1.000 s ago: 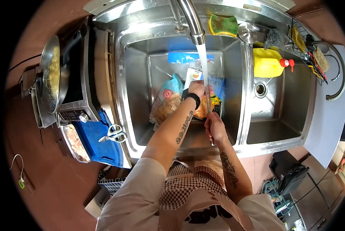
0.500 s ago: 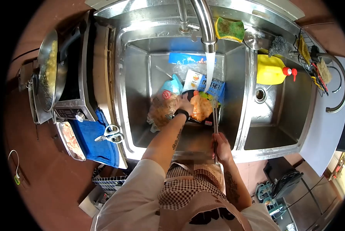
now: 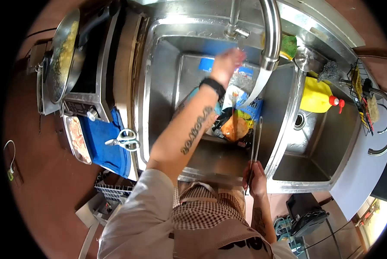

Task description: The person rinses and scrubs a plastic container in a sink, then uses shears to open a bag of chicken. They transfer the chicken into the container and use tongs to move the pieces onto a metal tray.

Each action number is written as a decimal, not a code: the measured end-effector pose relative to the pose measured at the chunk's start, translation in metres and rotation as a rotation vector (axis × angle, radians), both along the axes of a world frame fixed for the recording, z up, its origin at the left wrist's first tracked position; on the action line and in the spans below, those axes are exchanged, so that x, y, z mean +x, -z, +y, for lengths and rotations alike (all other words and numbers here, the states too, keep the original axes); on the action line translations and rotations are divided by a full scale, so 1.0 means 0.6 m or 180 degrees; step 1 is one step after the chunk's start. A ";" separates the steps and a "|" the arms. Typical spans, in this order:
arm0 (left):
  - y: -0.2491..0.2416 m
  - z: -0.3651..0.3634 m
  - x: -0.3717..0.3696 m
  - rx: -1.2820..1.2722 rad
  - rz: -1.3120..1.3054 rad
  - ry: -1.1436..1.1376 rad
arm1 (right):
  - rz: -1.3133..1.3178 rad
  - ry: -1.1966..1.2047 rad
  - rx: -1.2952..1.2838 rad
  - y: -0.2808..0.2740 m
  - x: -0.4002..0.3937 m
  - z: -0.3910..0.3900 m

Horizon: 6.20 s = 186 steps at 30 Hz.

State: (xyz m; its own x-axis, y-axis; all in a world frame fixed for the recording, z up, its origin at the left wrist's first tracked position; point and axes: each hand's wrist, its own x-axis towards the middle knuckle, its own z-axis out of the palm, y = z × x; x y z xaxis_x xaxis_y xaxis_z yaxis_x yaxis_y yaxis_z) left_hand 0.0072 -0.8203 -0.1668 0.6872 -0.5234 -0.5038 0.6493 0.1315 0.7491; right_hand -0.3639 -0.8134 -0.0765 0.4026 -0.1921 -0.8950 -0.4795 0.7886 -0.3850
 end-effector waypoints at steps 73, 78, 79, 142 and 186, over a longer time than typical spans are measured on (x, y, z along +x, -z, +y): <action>-0.292 1.067 -0.248 0.3188 -0.2732 -0.2114 | -0.2403 -0.4556 -0.5170 -0.176 0.424 0.488; -0.270 0.996 -0.567 0.3364 -0.1514 -0.1738 | -0.3334 -0.5610 -0.5678 -0.049 0.616 0.541; -0.253 0.978 -0.630 0.3701 -0.1438 -0.1679 | -0.2933 -0.5807 -0.5775 -0.051 0.630 0.563; -0.071 1.329 -1.743 0.2290 0.1008 -0.6020 | -0.0753 -0.9298 -0.0146 0.037 -0.605 1.341; -0.061 1.333 -1.766 0.0886 0.0452 -0.6243 | -0.4360 -0.6734 -0.1276 -0.354 -0.410 1.231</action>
